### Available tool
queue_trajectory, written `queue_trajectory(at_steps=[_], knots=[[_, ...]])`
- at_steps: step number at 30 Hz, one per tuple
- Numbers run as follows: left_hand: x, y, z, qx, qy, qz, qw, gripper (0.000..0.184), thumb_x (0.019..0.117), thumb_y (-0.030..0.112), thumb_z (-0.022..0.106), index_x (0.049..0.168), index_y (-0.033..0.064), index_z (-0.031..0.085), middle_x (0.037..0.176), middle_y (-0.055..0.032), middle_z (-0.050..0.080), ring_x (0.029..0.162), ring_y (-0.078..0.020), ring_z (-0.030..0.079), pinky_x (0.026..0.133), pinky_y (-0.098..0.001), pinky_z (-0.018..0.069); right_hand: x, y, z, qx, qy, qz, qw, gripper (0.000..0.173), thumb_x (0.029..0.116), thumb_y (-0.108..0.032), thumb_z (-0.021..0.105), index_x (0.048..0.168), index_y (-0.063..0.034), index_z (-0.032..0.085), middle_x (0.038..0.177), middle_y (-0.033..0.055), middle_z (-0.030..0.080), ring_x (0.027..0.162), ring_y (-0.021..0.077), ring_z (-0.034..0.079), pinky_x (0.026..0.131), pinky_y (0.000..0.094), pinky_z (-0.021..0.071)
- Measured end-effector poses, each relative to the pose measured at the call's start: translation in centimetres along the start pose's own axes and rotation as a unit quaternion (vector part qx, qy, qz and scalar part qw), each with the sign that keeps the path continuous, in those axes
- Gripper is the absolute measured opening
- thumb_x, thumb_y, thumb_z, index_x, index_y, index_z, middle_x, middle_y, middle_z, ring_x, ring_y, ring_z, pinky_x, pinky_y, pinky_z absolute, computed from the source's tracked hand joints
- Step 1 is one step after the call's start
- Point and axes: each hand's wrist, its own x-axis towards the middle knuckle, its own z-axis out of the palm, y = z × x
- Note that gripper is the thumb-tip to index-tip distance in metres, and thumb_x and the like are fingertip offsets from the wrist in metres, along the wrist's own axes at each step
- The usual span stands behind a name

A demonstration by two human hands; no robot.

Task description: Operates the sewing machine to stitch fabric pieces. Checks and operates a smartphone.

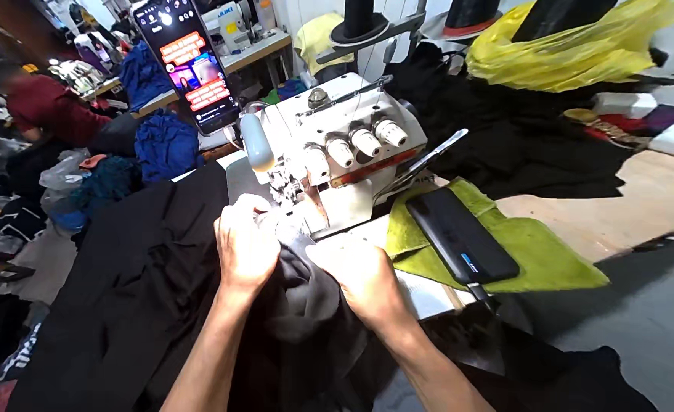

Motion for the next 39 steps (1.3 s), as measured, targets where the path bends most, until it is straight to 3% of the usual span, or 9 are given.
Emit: queue_trajectory(at_steps=[7, 10, 12, 18, 21, 30, 32, 36, 39], knots=[[2.0, 0.0, 0.1, -0.024, -0.026, -0.045, 0.998, 0.021, 0.0868, 0.010, 0.079, 0.102, 0.0099, 0.063, 0.083, -0.0019, 0.066, 0.072, -0.0140, 0.064, 0.066, -0.0370, 0.0536, 0.2, -0.5, 1.0, 0.045, 0.056, -0.024, 0.997, 0.010, 0.0843, -0.025, 0.079, 0.082, -0.0179, 0.072, 0.067, -0.0094, 0.066, 0.061, 0.0000, 0.062, 0.056, 0.0194, 0.0527], [4.6, -0.4, 0.8, -0.019, -0.042, -0.069, 0.997, 0.024, 0.0869, 0.008, 0.077, 0.105, 0.0028, 0.063, 0.093, -0.0124, 0.067, 0.084, -0.0262, 0.066, 0.075, -0.0505, 0.0521, 1.6, -1.1, 2.3, 0.044, 0.090, -0.055, 0.993, 0.010, 0.0839, -0.019, 0.078, 0.090, -0.0157, 0.070, 0.070, -0.0090, 0.064, 0.061, -0.0004, 0.060, 0.056, 0.0198, 0.0524], [6.3, -1.1, 1.6, -0.016, -0.037, -0.077, 0.996, 0.029, 0.0826, 0.006, 0.074, 0.109, 0.0000, 0.064, 0.100, -0.0159, 0.069, 0.093, -0.0292, 0.067, 0.082, -0.0551, 0.0518, 2.3, -1.7, 2.7, 0.030, 0.083, -0.050, 0.995, 0.023, 0.0861, -0.018, 0.077, 0.109, -0.0143, 0.075, 0.081, -0.0079, 0.070, 0.069, 0.0006, 0.065, 0.062, 0.0223, 0.0567], [6.0, -0.9, 1.4, -0.029, -0.033, -0.085, 0.995, 0.027, 0.0833, 0.005, 0.078, 0.107, 0.0028, 0.064, 0.094, -0.0139, 0.069, 0.088, -0.0275, 0.068, 0.076, -0.0530, 0.0531, 1.6, -1.6, 3.1, 0.047, 0.107, -0.047, 0.992, 0.014, 0.0823, -0.018, 0.079, 0.091, -0.0151, 0.069, 0.070, -0.0087, 0.066, 0.061, 0.0001, 0.062, 0.055, 0.0197, 0.0536], [6.4, -1.2, 1.8, -0.025, -0.026, -0.090, 0.995, 0.028, 0.0804, 0.006, 0.076, 0.106, 0.0028, 0.066, 0.095, -0.0129, 0.070, 0.091, -0.0264, 0.069, 0.081, -0.0533, 0.0529, 1.6, -1.5, 3.4, 0.048, 0.114, -0.058, 0.991, 0.024, 0.0822, -0.018, 0.079, 0.105, -0.0140, 0.074, 0.078, -0.0087, 0.070, 0.067, -0.0009, 0.064, 0.059, 0.0193, 0.0558], [7.3, -2.1, 1.9, -0.055, -0.037, -0.062, 0.996, 0.025, 0.0794, 0.007, 0.078, 0.103, 0.0047, 0.070, 0.094, -0.0099, 0.071, 0.090, -0.0218, 0.069, 0.080, -0.0505, 0.0539, 1.9, -1.7, 3.7, 0.053, 0.113, -0.042, 0.991, 0.017, 0.0832, -0.021, 0.080, 0.097, -0.0154, 0.071, 0.077, -0.0086, 0.069, 0.066, 0.0002, 0.064, 0.059, 0.0216, 0.0556], [6.8, -1.9, 1.3, -0.053, -0.033, -0.047, 0.997, 0.021, 0.0833, 0.008, 0.077, 0.102, 0.0050, 0.068, 0.092, -0.0100, 0.070, 0.087, -0.0225, 0.068, 0.078, -0.0491, 0.0539, 2.0, -1.6, 3.7, 0.056, 0.106, -0.038, 0.992, 0.025, 0.0836, -0.022, 0.081, 0.106, -0.0139, 0.074, 0.083, -0.0070, 0.072, 0.071, 0.0018, 0.066, 0.064, 0.0240, 0.0577], [0.8, -0.9, -1.4, -0.020, 0.034, 0.085, 0.996, 0.016, 0.0926, 0.023, 0.072, 0.103, 0.0098, 0.071, 0.119, -0.0051, 0.069, 0.118, -0.0202, 0.063, 0.102, -0.0435, 0.0523, 2.0, -1.9, 3.3, 0.032, 0.083, -0.043, 0.995, 0.029, 0.0859, -0.021, 0.079, 0.113, -0.0121, 0.074, 0.089, -0.0041, 0.073, 0.075, 0.0040, 0.067, 0.069, 0.0265, 0.0578], [-5.6, -0.7, -3.0, -0.023, -0.026, 0.179, 0.983, 0.037, 0.0923, 0.049, 0.070, 0.105, 0.0147, 0.075, 0.127, -0.0093, 0.068, 0.128, -0.0263, 0.058, 0.109, -0.0489, 0.0463, 2.2, -2.0, 2.6, -0.036, 0.074, -0.054, 0.995, 0.027, 0.0880, -0.027, 0.078, 0.110, -0.0127, 0.075, 0.087, -0.0013, 0.073, 0.074, 0.0109, 0.068, 0.068, 0.0371, 0.0580]])
